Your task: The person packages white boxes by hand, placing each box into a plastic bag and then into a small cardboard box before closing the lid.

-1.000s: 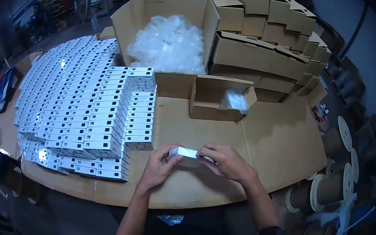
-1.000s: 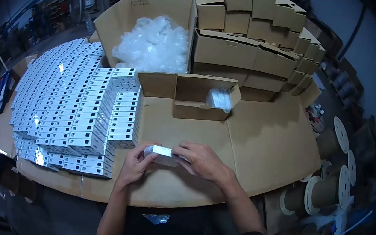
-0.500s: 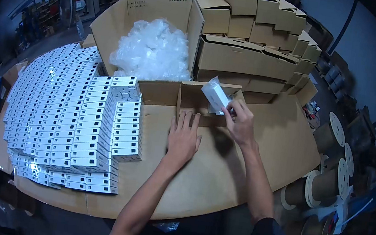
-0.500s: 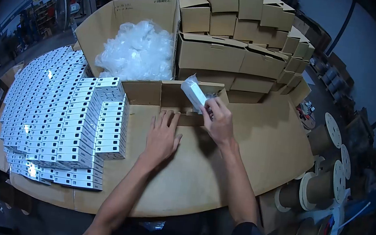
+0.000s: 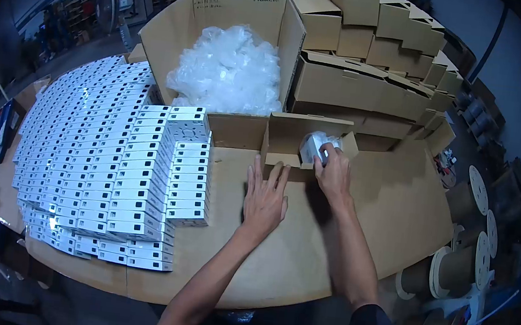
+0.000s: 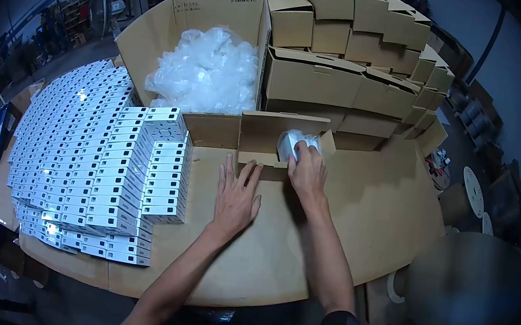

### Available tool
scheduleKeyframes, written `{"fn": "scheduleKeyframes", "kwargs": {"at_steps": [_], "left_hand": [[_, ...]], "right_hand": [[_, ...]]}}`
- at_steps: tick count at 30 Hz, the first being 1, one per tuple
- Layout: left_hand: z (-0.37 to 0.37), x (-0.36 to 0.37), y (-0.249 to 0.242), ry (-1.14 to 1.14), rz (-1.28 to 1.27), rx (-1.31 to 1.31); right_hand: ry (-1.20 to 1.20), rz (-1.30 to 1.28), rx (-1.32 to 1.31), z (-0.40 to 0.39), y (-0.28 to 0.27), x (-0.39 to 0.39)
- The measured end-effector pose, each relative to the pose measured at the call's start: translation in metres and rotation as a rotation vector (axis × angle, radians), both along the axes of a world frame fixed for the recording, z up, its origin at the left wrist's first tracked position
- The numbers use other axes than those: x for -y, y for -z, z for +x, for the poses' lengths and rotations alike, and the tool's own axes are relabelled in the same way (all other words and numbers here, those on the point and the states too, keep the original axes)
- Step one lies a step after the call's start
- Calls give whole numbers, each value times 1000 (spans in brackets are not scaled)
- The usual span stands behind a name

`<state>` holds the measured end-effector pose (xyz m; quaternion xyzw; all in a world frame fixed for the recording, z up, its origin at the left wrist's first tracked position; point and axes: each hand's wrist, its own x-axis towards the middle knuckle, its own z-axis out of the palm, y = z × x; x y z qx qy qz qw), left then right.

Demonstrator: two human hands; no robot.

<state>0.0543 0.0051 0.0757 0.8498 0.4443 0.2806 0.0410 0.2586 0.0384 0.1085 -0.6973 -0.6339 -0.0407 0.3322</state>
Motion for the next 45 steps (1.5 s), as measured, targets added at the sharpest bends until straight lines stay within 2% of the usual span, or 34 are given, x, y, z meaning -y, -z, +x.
{"fn": "scheduleKeyframes", "kwargs": {"at_steps": [8,11,13,16,18,21,24,27,32,35,39,42,45], "left_hand": [[2,-14,7,57,-24,68],[-2,-12,3,67,-40,107],[-9,-8,2,64,-49,160],[-25,-4,-9,87,0,202],[-46,-8,-23,0,79,231],[-84,-26,-62,-147,185,263],[-120,-57,-69,-292,243,128],[-137,-72,-69,-353,208,24],[-138,-71,-60,-368,162,39],[-140,-68,-60,-410,223,57],[-138,-73,-62,-493,298,43],[-136,-76,-62,-524,340,58],[-134,-68,-69,-522,340,20]], "right_hand": [[79,-142,122,-6,5,-17],[110,-205,210,1,23,-28],[123,-300,124,-13,-3,-14],[44,-141,145,2,9,-10],[15,-5,110,2,2,-9],[-136,80,-94,-52,-59,8],[-546,40,-325,-105,-87,-4],[-714,45,-195,-151,-78,-43],[-689,-179,23,-194,-77,-80],[-725,12,42,-196,-64,-89],[-780,31,-27,-192,-64,-90],[-761,173,-63,-186,-61,-78],[-686,-82,-291,-173,-73,-50]]}}
